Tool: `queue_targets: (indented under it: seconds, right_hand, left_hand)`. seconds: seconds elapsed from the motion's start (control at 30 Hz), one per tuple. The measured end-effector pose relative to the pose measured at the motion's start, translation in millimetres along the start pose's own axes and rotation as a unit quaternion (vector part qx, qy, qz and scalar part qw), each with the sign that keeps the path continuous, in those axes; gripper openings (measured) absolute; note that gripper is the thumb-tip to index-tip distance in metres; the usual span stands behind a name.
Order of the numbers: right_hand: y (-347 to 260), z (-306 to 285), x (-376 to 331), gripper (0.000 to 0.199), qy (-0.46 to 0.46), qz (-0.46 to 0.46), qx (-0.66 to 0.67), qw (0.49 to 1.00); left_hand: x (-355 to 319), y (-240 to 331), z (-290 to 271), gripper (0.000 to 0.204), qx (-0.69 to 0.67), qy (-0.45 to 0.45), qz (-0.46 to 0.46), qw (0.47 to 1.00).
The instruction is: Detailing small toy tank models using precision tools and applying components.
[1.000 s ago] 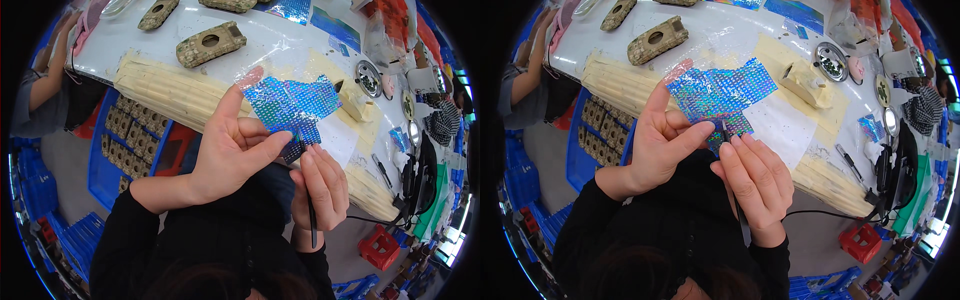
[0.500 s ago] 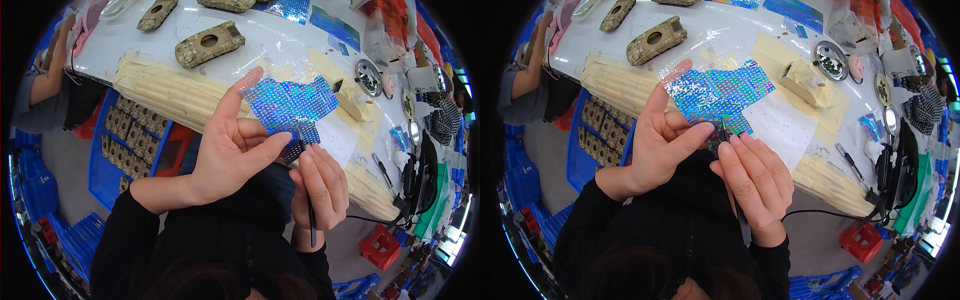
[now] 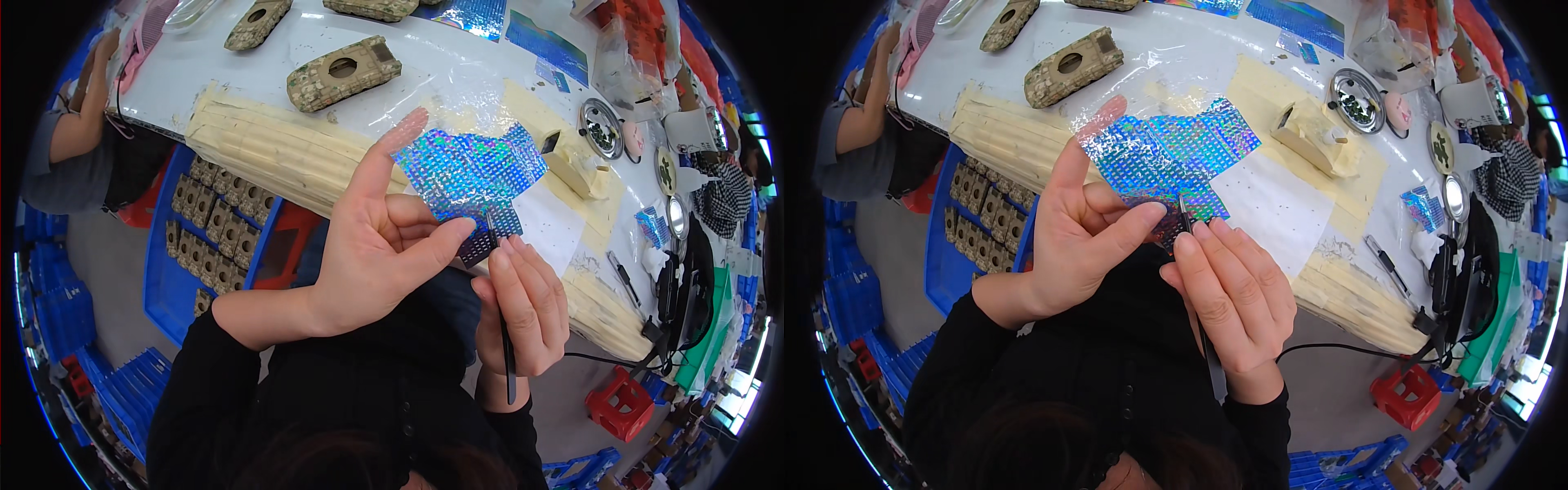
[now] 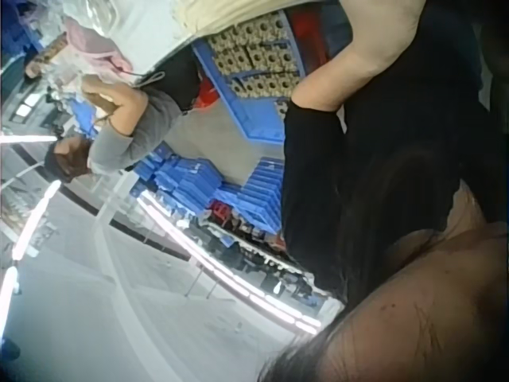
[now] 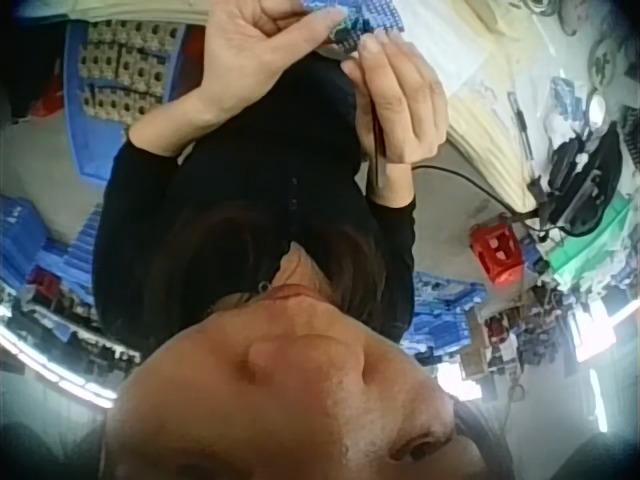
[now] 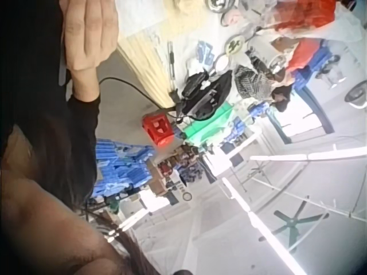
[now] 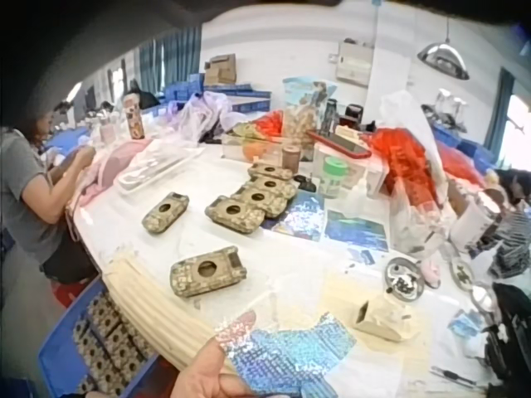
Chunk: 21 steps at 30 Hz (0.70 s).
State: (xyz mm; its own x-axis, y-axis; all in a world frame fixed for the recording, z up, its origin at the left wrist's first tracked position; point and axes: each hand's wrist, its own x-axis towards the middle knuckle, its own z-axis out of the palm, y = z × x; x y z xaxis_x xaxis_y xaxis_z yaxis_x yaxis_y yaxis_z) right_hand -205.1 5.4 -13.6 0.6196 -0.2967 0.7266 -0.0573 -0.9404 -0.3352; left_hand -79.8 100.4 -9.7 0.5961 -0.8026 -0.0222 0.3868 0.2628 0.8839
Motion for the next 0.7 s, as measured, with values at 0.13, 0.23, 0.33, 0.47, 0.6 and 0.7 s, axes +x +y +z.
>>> queue_targets:
  seconds: [0.13,0.23,0.33,0.47,0.6,0.7]
  right_hand:
    - [0.5,0.4,-0.4,0.023,-0.002,-0.002,0.000,1.000]
    - [0.2,0.7,-0.1,0.023,0.000,-0.002,0.002,1.000]
    - [0.2,0.9,-0.7,0.023,-0.002,0.002,0.002,1.000]
    - [-0.9,1.0,0.6,0.023,-0.003,0.001,0.002,1.000]
    - [-0.1,0.9,-0.1,0.023,-0.002,0.000,0.003,1.000]
    - [0.3,0.8,-0.7,0.023,0.000,-0.001,0.005,1.000]
  left_hand:
    - [-0.7,-0.9,1.0,0.079,0.003,0.002,0.018,1.000]
    - [-0.8,-1.1,0.5,0.079,0.006,0.000,0.018,1.000]
    - [-0.4,-1.0,1.2,0.079,0.001,0.003,0.018,1.000]
    - [-0.5,-1.2,0.1,0.079,0.008,-0.002,0.017,1.000]
    - [-0.4,-1.3,0.7,0.079,0.012,-0.002,0.019,1.000]
    - [-0.8,-1.7,1.4,0.079,0.011,-0.002,0.020,1.000]
